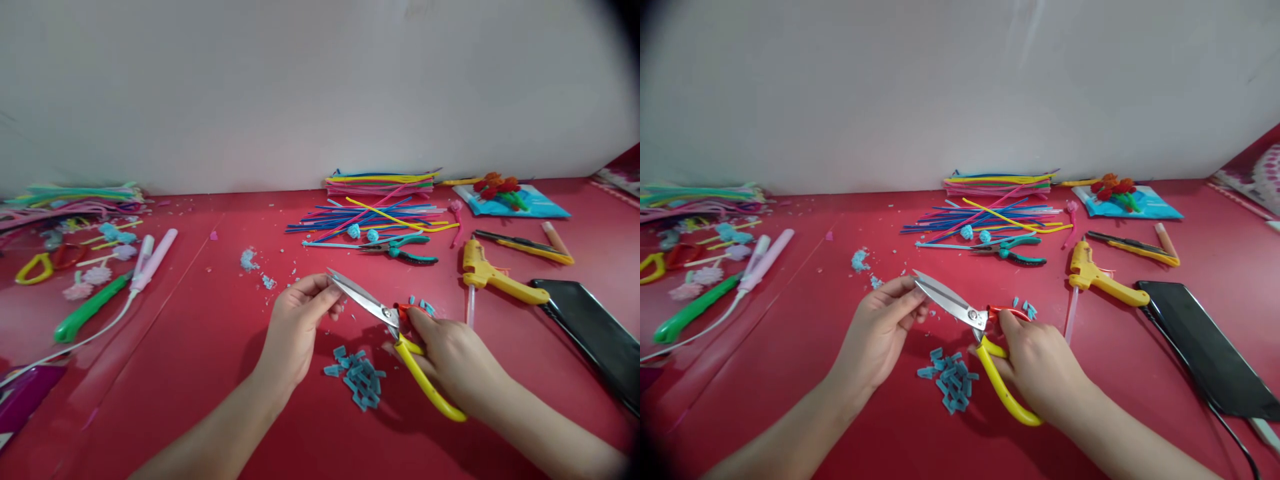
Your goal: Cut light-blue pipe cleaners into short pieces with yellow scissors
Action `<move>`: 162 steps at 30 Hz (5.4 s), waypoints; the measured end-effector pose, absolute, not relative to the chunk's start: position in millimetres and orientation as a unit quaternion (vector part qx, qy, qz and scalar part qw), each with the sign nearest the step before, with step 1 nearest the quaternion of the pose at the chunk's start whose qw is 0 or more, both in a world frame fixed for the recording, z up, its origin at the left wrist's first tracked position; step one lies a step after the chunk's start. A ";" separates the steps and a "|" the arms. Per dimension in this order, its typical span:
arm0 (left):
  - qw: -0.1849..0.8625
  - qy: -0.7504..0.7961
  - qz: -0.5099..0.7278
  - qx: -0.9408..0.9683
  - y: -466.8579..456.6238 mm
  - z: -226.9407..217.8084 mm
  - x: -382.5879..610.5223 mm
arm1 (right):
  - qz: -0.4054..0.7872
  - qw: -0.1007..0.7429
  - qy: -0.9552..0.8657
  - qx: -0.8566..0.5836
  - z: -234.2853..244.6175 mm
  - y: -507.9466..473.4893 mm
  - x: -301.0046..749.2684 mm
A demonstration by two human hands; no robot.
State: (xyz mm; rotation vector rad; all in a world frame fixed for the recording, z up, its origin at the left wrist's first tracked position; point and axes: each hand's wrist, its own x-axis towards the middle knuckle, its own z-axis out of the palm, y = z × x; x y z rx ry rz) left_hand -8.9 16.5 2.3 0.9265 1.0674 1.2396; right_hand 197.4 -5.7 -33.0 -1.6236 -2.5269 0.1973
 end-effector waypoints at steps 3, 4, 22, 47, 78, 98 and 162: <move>0.593 0.456 0.533 0.396 16.3 1.4 -9.6 | 0.070 0.067 -0.837 -0.539 -33.0 -5.4 196.5; 0.593 0.455 0.533 0.396 16.3 1.0 -9.7 | 0.070 0.069 -0.836 -0.540 -33.2 -5.4 196.4; 0.713 0.410 0.447 0.352 15.0 -4.6 -2.6 | 0.285 0.131 -0.748 -0.584 -6.2 -3.1 190.5; 0.696 0.418 0.252 0.527 -0.4 -1.5 15.5 | 0.531 0.241 -0.615 -0.531 8.5 -7.4 180.4; 0.282 0.475 0.049 0.832 15.4 6.1 -23.3 | 0.191 0.134 -0.722 -0.651 -9.9 14.5 219.2; 0.632 0.484 0.209 0.568 7.1 1.2 3.7 | 0.554 0.219 -0.600 -0.534 8.8 -8.7 178.9; 0.624 0.444 0.532 0.362 10.4 1.4 -3.0 | 0.030 0.094 -0.845 -0.526 -32.7 -6.4 195.1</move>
